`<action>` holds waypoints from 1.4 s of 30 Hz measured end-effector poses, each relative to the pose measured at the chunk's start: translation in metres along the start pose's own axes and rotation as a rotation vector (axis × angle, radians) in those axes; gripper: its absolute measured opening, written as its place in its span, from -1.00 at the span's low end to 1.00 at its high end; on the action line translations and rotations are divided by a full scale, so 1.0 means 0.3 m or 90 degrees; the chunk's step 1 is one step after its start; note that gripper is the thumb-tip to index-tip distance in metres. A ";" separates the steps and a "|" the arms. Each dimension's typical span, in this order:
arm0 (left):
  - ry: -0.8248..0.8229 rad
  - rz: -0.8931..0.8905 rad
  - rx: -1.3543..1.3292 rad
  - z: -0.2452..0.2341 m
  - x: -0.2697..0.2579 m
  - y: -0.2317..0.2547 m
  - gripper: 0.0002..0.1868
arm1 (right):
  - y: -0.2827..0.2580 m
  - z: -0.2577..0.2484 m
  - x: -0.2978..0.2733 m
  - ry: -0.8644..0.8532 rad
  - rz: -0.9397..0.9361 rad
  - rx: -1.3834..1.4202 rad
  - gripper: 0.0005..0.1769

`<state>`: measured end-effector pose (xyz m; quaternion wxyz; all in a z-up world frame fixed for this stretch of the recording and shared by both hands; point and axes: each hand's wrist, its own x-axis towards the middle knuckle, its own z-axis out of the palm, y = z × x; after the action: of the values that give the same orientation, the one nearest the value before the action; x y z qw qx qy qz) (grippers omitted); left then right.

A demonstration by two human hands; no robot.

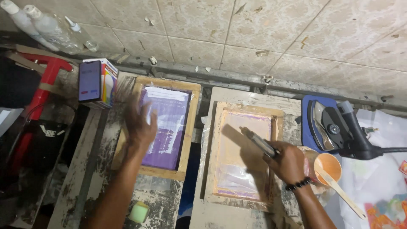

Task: The person uses a squeegee to spread orange ink across a screen printing frame. They repeatedly pull the squeegee across the screen to ensure even coverage, occasionally using a wooden stick to add more ink from a cup.

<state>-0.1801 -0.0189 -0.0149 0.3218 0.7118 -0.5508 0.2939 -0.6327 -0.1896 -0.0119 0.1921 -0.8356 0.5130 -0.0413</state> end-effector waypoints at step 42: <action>-0.314 -0.346 -0.330 -0.106 -0.429 0.858 -0.58 | -0.123 0.069 -0.028 0.064 -0.271 -0.185 -0.72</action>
<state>-0.4612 0.0345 -0.0601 0.4142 0.7752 -0.4597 -0.1274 -0.6000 -0.1619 -0.0164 0.0312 -0.9405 0.3349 -0.0479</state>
